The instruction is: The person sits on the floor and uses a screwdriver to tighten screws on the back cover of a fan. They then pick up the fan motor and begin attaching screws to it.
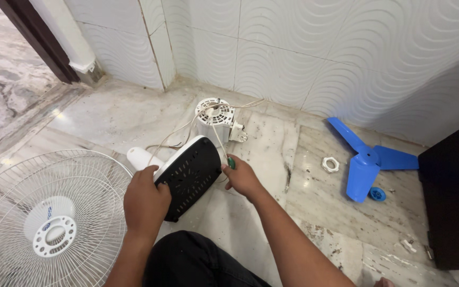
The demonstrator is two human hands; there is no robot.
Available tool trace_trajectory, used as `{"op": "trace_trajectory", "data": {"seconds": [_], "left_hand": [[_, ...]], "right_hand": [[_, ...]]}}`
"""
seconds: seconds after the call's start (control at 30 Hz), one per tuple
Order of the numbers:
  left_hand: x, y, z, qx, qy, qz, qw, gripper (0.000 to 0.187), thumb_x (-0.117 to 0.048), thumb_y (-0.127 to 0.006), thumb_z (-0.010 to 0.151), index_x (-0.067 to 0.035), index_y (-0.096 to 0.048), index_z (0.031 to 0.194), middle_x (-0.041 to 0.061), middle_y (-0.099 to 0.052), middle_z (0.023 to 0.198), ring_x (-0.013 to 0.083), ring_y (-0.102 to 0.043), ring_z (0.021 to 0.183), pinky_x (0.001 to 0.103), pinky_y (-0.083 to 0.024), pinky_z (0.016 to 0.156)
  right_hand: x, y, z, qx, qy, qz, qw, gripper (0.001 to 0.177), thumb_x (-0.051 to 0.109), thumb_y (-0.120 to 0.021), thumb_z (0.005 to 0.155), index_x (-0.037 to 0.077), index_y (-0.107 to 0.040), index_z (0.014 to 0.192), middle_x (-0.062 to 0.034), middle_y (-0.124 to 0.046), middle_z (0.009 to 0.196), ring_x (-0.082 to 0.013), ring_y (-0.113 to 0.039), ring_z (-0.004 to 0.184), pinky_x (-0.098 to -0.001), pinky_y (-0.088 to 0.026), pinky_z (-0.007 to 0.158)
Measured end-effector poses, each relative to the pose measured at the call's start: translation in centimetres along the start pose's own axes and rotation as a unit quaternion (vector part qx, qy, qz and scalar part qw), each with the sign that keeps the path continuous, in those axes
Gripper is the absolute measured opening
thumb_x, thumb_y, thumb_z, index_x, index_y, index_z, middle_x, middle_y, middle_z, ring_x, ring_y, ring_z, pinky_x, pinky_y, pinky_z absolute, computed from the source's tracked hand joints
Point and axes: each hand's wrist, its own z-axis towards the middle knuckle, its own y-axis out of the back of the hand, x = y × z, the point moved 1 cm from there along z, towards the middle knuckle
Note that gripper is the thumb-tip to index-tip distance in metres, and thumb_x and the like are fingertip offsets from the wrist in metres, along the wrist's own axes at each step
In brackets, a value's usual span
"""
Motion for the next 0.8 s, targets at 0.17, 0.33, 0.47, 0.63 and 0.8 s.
{"op": "trace_trajectory", "data": {"seconds": [0.17,0.33,0.47,0.63,0.8], "left_hand": [[-3.2,-0.7,2.7,-0.042,-0.082,-0.025,0.995,0.037,-0.008,-0.064,0.081,-0.002,-0.07,0.117,0.019,-0.069,0.105,0.0386,-0.066,0.097,0.048,-0.052,0.085],[-6.5,-3.5,7.6,-0.045,-0.144,-0.06,0.987,0.034,-0.013,-0.068,0.08,-0.003,-0.071,0.113,0.02,-0.069,0.107,0.04,-0.064,0.1,0.047,-0.051,0.087],[-8.3,-6.9,12.0,0.009,-0.145,0.001,0.989,0.032,-0.013,-0.068,0.08,-0.003,-0.07,0.111,0.017,-0.067,0.106,0.0387,-0.062,0.101,0.048,-0.052,0.084],[-8.9,-11.0,15.4,0.023,-0.159,0.006,0.987,0.03,-0.014,-0.07,0.08,-0.003,-0.069,0.108,0.016,-0.066,0.103,0.0375,-0.063,0.097,0.049,-0.054,0.079],[-8.4,-15.0,17.1,0.047,-0.152,0.035,0.987,0.03,-0.02,-0.076,0.076,-0.004,-0.069,0.1,0.016,-0.066,0.098,0.0371,-0.063,0.093,0.05,-0.054,0.073]], "right_hand": [[1.8,3.1,0.6,-0.049,0.031,-0.025,0.998,0.049,0.023,-0.061,0.099,0.005,-0.053,0.144,-0.0137,-0.067,0.096,-0.0188,-0.065,0.058,-0.0338,-0.056,0.059],[4.5,7.0,2.5,-0.141,0.126,-0.096,0.977,0.054,0.018,-0.067,0.094,0.011,-0.052,0.146,-0.0096,-0.072,0.11,-0.0184,-0.067,0.084,-0.0338,-0.055,0.077],[6.8,9.0,4.1,-0.176,0.104,-0.103,0.973,0.067,0.015,-0.068,0.09,0.018,-0.043,0.153,-0.0103,-0.072,0.113,-0.0196,-0.069,0.098,-0.0337,-0.054,0.087],[7.8,9.4,6.6,-0.169,0.112,-0.11,0.973,0.063,0.014,-0.069,0.09,0.017,-0.049,0.149,-0.0096,-0.072,0.116,-0.0193,-0.069,0.102,-0.0342,-0.054,0.087],[6.3,8.5,9.6,-0.185,0.099,-0.121,0.97,0.055,0.016,-0.07,0.089,0.012,-0.056,0.142,-0.0098,-0.072,0.122,-0.0198,-0.07,0.109,-0.0332,-0.054,0.091]]}}
